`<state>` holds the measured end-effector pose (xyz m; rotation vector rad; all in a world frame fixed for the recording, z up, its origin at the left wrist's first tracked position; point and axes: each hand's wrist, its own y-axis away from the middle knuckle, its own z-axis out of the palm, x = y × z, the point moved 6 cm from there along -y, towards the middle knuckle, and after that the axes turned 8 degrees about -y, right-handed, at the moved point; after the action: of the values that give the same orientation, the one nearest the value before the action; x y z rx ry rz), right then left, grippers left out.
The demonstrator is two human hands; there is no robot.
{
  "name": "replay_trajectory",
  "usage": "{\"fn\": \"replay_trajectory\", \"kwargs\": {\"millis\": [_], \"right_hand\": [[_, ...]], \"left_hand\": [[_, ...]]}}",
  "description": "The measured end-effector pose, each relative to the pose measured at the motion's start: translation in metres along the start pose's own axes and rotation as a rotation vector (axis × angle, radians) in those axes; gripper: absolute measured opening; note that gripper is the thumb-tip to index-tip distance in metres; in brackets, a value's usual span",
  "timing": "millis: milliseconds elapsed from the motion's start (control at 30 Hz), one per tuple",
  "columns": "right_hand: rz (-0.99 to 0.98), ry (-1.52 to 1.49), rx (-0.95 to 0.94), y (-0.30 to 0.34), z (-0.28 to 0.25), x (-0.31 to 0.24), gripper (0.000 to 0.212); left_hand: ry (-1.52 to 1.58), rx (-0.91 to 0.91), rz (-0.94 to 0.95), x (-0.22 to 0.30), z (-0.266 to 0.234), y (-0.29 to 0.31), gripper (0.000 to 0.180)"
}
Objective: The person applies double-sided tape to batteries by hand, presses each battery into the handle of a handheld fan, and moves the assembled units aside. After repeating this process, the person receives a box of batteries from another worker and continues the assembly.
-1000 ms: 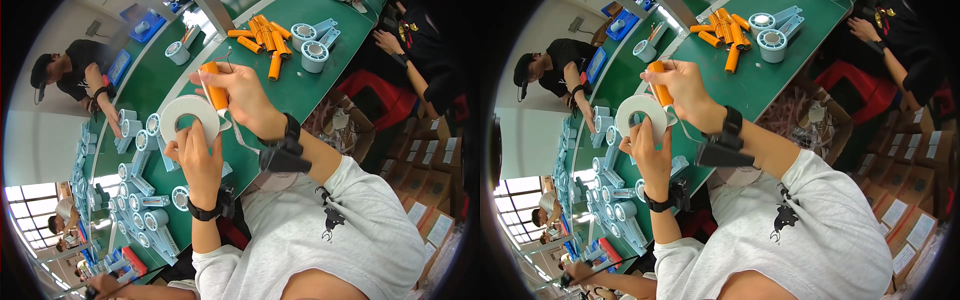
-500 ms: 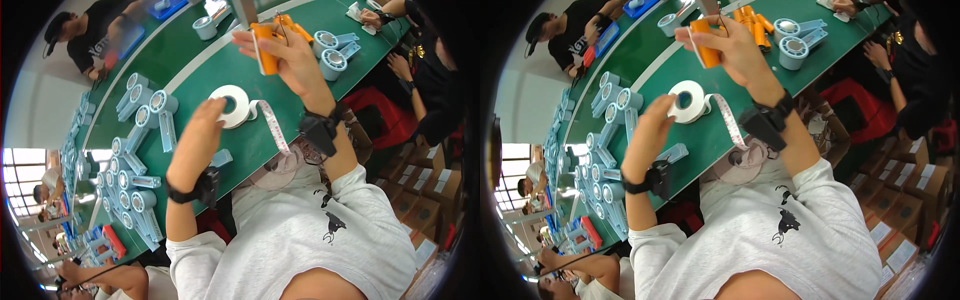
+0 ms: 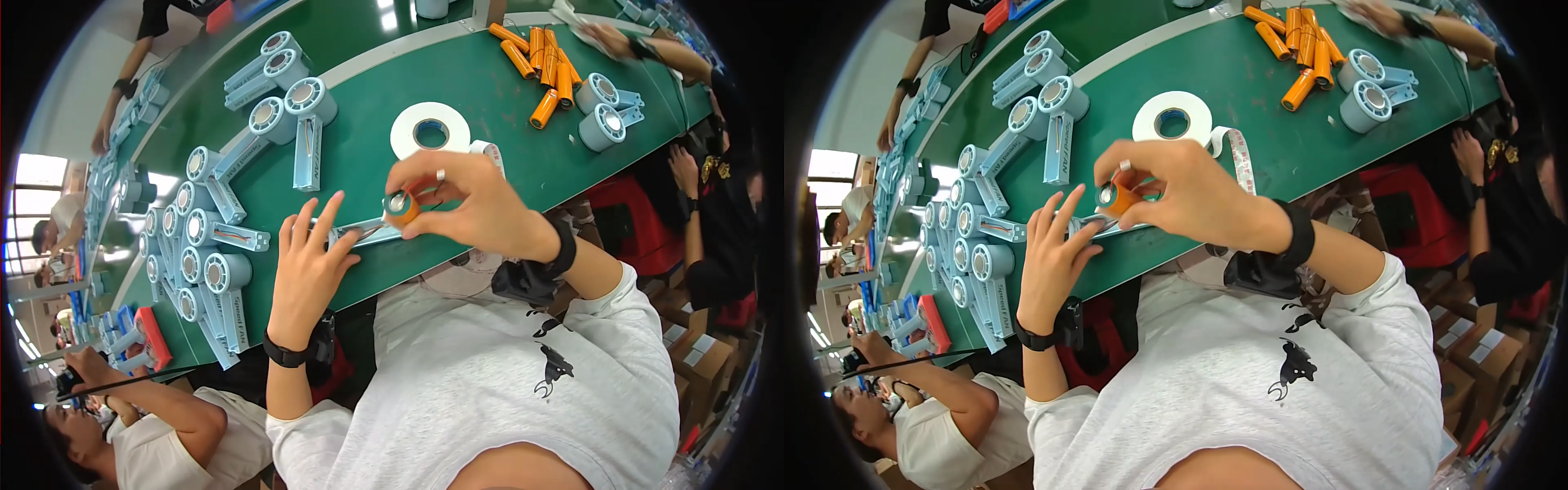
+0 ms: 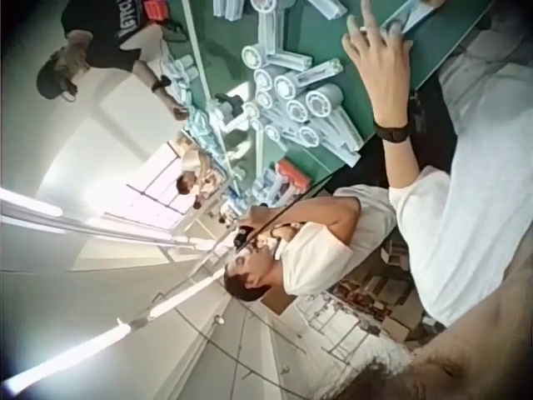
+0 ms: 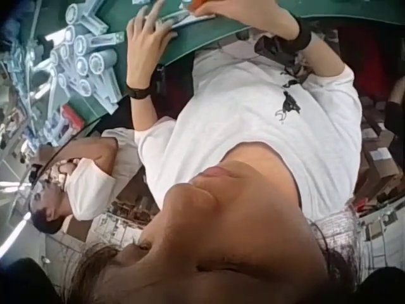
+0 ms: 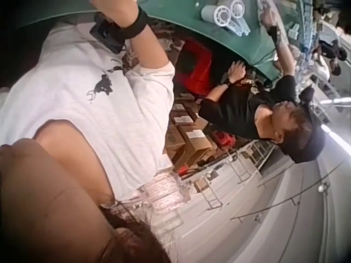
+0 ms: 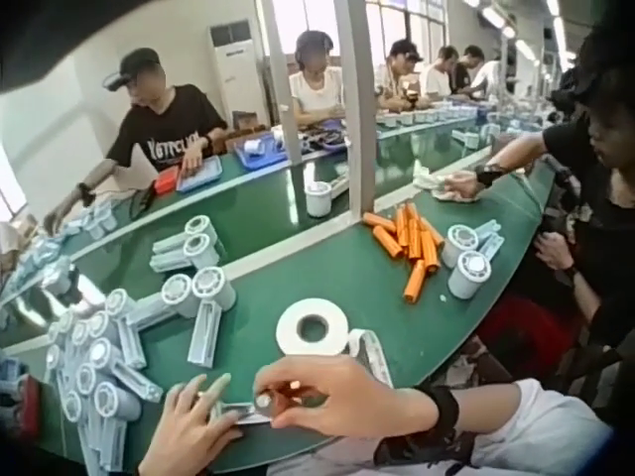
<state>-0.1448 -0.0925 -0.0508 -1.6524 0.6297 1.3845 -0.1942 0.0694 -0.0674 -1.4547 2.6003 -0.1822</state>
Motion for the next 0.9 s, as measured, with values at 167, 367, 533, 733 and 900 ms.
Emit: {"fn": "replay_trajectory", "kwargs": {"millis": [167, 367, 533, 733, 900], "right_hand": [[-0.205, 0.164, -0.093, 0.006, 0.011, 0.016, 0.029], [-0.337, 0.383, -0.194, 0.008, 0.022, 0.02, 0.027], [-0.184, 0.683, -0.488, -0.011, 0.049, 0.011, 0.019], [-0.177, 0.792, -0.659, -0.032, 0.074, 0.023, 0.012], [0.236, 0.48, -0.746, -0.036, 0.065, 0.062, 0.015]], "left_hand": [[-0.129, -0.01, 0.019, 0.009, 0.008, 0.002, 0.025], [0.181, 0.115, -0.09, -0.007, 0.007, 0.005, 0.012], [0.327, 0.307, -0.283, -0.015, 0.012, 0.013, 0.009], [0.306, 0.346, -0.454, -0.015, 0.012, 0.013, 0.013], [0.543, 0.222, -0.636, -0.026, 0.011, 0.017, 0.025]]}}
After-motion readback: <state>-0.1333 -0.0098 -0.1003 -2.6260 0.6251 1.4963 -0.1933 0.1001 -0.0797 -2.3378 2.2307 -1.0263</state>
